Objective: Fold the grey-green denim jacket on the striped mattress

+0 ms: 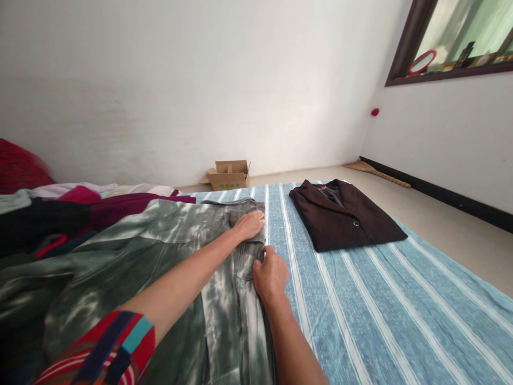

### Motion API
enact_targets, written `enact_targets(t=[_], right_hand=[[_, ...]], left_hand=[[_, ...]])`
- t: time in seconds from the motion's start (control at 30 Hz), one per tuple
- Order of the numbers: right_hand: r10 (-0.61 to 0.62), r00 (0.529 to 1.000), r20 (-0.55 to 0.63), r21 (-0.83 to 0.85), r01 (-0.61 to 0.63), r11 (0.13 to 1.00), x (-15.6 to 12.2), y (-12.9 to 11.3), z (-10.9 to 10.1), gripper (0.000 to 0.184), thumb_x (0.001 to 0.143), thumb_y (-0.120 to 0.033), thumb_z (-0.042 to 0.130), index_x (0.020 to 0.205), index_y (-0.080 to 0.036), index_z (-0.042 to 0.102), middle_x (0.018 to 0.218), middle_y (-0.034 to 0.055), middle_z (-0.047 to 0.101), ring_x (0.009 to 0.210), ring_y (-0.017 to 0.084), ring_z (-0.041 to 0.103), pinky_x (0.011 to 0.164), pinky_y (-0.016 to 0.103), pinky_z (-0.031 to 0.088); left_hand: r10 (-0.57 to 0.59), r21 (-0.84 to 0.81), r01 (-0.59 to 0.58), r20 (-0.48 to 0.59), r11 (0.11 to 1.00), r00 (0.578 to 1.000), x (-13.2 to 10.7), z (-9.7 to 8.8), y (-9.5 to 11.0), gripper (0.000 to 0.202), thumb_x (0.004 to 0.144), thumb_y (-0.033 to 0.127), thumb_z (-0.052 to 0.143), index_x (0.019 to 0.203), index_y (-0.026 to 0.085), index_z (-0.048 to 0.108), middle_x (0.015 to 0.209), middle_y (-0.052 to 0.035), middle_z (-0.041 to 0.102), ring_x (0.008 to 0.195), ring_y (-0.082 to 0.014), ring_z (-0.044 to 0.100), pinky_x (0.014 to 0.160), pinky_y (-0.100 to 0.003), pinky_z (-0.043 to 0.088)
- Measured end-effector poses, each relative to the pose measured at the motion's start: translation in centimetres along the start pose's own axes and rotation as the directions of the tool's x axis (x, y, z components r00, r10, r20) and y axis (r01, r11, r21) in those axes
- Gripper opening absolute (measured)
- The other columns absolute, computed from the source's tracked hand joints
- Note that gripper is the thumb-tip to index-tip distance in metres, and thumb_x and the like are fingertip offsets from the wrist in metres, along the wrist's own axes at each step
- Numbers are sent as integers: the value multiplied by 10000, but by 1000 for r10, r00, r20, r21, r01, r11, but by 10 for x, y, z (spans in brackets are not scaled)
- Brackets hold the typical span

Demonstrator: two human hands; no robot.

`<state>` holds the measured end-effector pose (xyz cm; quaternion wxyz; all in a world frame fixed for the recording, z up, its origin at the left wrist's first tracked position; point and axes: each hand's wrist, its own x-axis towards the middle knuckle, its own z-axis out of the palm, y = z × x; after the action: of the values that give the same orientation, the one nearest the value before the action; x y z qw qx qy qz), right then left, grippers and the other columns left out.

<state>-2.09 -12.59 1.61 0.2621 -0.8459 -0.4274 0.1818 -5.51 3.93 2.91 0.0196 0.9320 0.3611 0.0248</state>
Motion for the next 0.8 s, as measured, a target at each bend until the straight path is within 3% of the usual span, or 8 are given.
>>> enact_targets(t=[0.1,0.23,0.43,0.67,0.8], right_hand=[[0,1000,-2,-6,0,1000,-1,0,0,395,784,-282,502,1166,-215,580,899,74,701,909,258,634,685,304,415],[-29,999,-18,-8,29,1000,-2,2,-2,456,787,-269,502,1240,-238,541,894,63,701,913,252,639,706,302,426],[-64,998,-20,-8,63,998,-2,4,-5,485,778,-273,514,1262,-256,547,895,55,701,912,259,641,730,311,445],[-57,998,-24,-18,56,998,-3,7,-7,468,777,-278,506,1239,-229,566,947,76,693,965,264,624,777,318,440],[-58,998,-22,-30,58,998,-4,9,-9,465,774,-292,519,1229,-211,571,992,88,682,996,267,611,792,319,435]], left_hand=[[62,-13,-62,24,998,998,-15,5,6,307,944,266,310,1065,168,574,1220,-100,563,1142,-217,497,962,-339,386],[61,-22,-60,36,998,998,-27,10,11,332,957,278,292,1159,164,529,1337,-128,477,1237,-238,415,1000,-414,359],[5,-4,-5,-3,1000,1000,-59,-17,18,273,919,262,375,1076,147,568,1245,-133,533,1232,-253,429,1004,-400,349],[-28,-17,30,103,999,994,-163,-54,37,252,862,294,439,789,179,651,859,-96,676,858,-244,633,718,-317,453],[-172,-30,180,174,983,970,-232,-66,55,279,855,327,439,717,208,650,780,-98,674,782,-261,644,651,-332,416]])
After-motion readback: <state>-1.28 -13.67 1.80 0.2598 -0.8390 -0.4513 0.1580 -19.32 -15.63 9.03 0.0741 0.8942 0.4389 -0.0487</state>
